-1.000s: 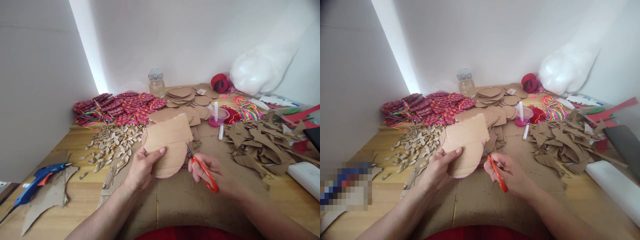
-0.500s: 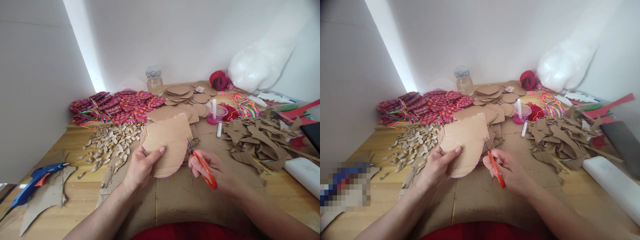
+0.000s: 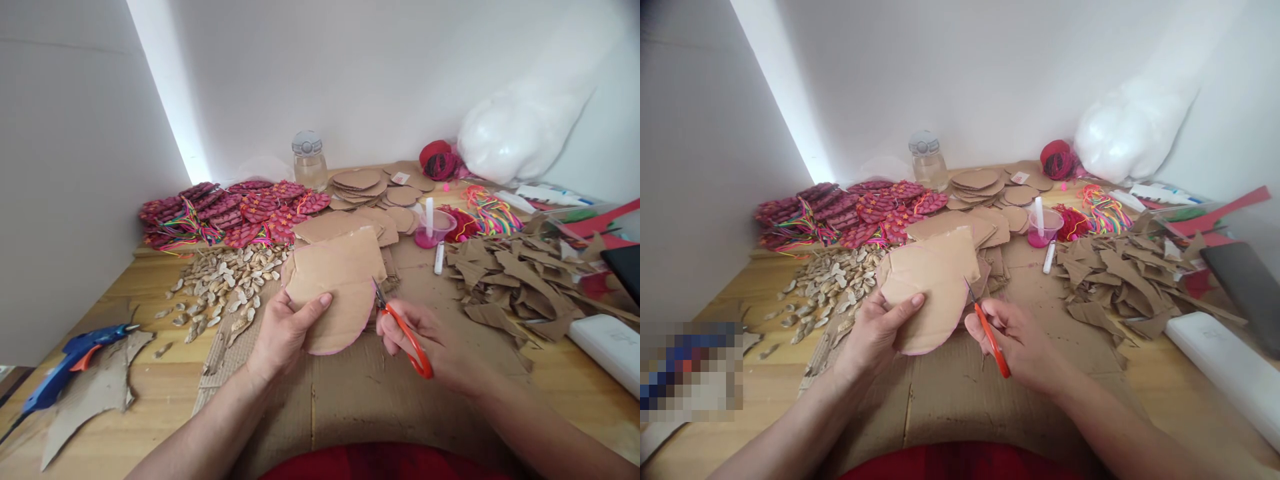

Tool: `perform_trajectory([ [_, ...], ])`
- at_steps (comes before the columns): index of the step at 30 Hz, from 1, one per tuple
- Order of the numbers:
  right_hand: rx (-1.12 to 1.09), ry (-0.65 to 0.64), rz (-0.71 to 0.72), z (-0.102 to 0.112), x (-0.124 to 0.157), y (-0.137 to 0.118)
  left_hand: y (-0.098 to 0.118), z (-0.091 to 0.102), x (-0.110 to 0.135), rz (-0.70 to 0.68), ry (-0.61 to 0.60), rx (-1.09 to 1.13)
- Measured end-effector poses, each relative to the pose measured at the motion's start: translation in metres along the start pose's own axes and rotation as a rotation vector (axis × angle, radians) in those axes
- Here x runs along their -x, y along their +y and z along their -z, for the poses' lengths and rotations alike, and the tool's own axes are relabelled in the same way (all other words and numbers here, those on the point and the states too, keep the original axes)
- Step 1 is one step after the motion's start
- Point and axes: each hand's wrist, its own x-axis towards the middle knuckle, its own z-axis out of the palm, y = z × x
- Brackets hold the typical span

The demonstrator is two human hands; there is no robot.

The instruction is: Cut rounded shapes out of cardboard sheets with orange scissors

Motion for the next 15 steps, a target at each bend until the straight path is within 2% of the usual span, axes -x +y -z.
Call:
perform_trajectory([
  [15,0.027,0.008,0.001,-0.0001,-0.0007,0.0003,-0.0008,0.0015,-0.0007,-0.015,-0.012,-0.030],
])
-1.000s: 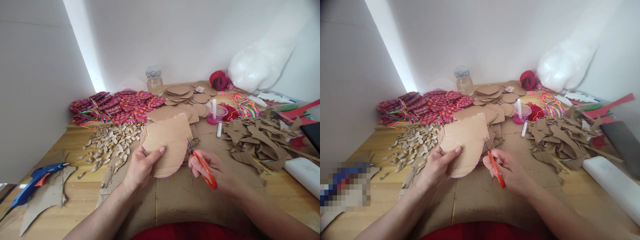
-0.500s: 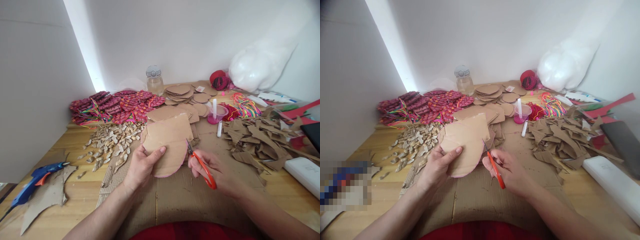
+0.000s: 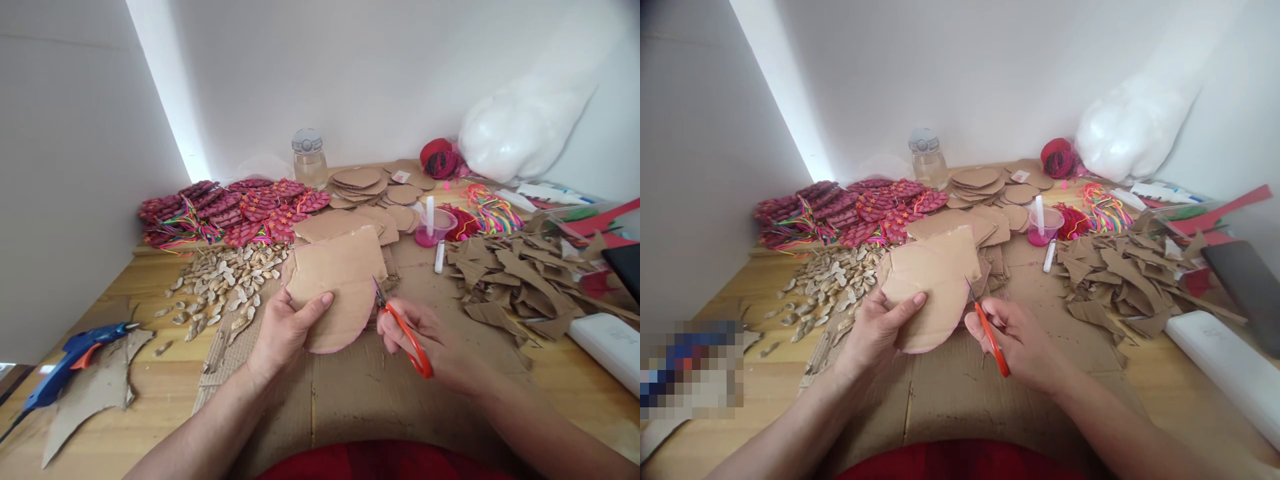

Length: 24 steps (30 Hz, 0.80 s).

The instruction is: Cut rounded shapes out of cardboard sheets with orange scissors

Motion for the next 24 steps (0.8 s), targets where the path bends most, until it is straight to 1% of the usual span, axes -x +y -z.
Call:
perform_trajectory([
  [11,-0.044,-0.010,0.032,-0.002,0.000,0.013,-0.001,0.001,0.000,0.000,-0.005,-0.004],
  [18,-0.071,0.025,0.011,-0.005,0.002,0.015,-0.002,0.001,0.000,0.004,-0.018,0.006],
  [24,-0.053,0.056,0.004,-0.006,0.002,0.015,-0.001,0.001,0.001,0.005,-0.026,0.004],
])
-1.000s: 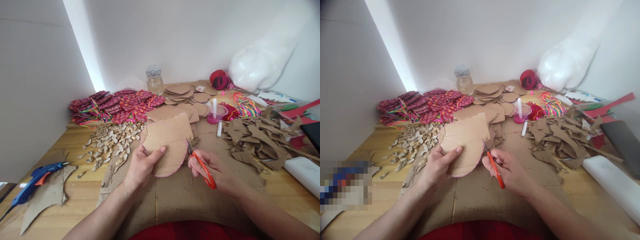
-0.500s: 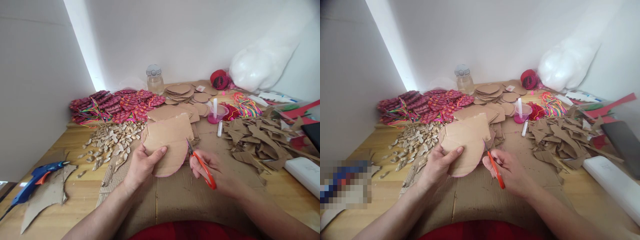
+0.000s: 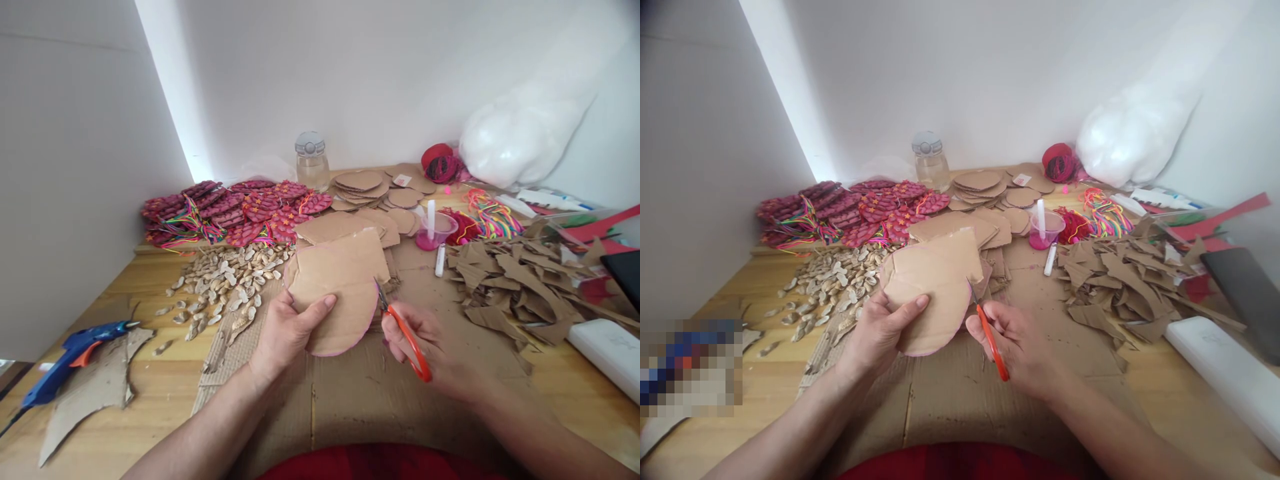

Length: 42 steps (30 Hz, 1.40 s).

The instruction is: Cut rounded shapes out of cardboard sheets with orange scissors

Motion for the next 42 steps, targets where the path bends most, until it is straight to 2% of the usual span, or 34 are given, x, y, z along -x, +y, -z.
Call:
perform_trajectory([
  [13,0.048,0.043,-0.006,-0.002,0.003,-0.012,0.002,0.000,0.000,0.003,-0.001,-0.009],
  [27,0.029,0.008,-0.042,0.001,0.001,-0.007,0.007,0.001,-0.001,-0.013,-0.035,-0.023],
  [34,0.065,0.007,-0.055,0.002,0.002,-0.007,0.008,0.001,-0.002,0.004,-0.014,-0.036],
  [39,0.151,0.010,-0.050,0.004,0.001,-0.007,0.010,0.001,-0.003,-0.001,-0.046,-0.014],
  [42,0.101,-0.002,-0.058,0.004,0.001,-0.004,0.011,0.003,-0.004,0.015,-0.077,-0.010],
])
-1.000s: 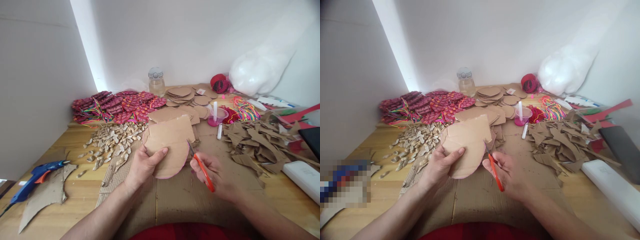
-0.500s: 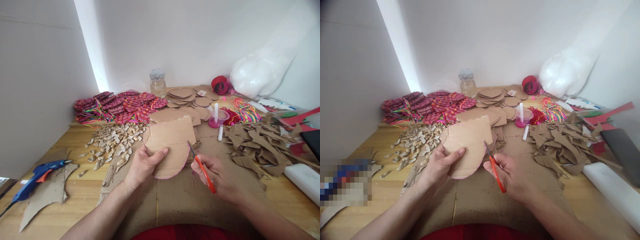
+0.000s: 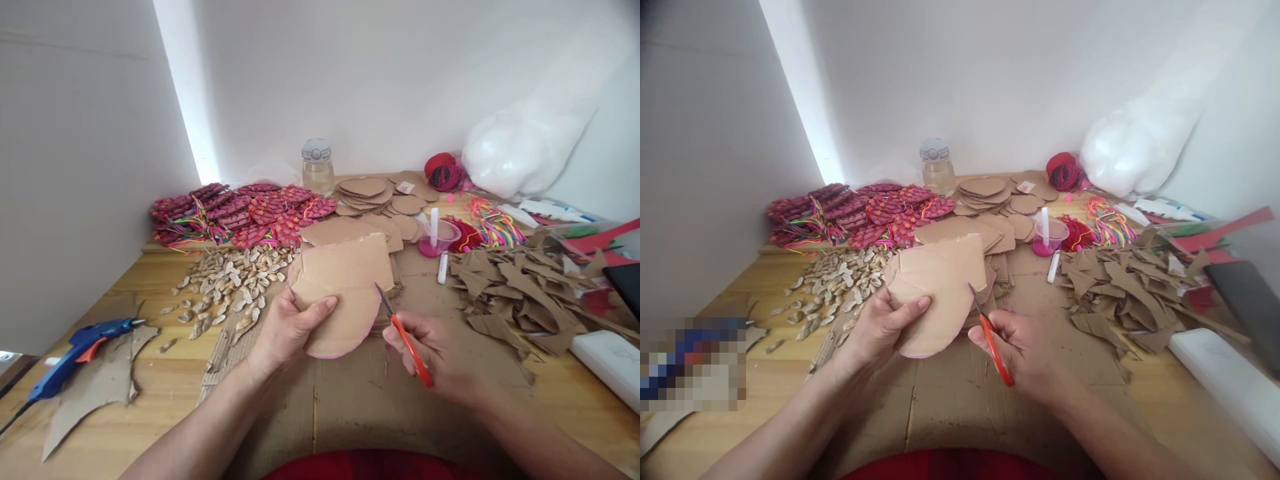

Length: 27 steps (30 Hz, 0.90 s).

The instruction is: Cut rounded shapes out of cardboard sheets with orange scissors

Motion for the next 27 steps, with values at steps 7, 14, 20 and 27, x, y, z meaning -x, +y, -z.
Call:
perform_trajectory([
  [7,-0.136,-0.051,-0.015,-0.0021,0.0016,-0.0052,-0.0017,0.0011,0.0017,0.075,-0.056,-0.048],
  [14,-0.125,-0.037,-0.039,-0.0024,0.0052,-0.0063,-0.0009,-0.0006,0.0025,0.039,-0.058,-0.048],
  [20,-0.075,-0.004,0.012,-0.0027,0.0052,-0.0020,-0.0006,0.0005,0.0018,0.010,-0.054,-0.059],
  [27,-0.051,-0.028,-0.014,0.0000,0.0056,-0.0008,0.0021,0.0013,0.0021,-0.008,-0.074,-0.075],
])
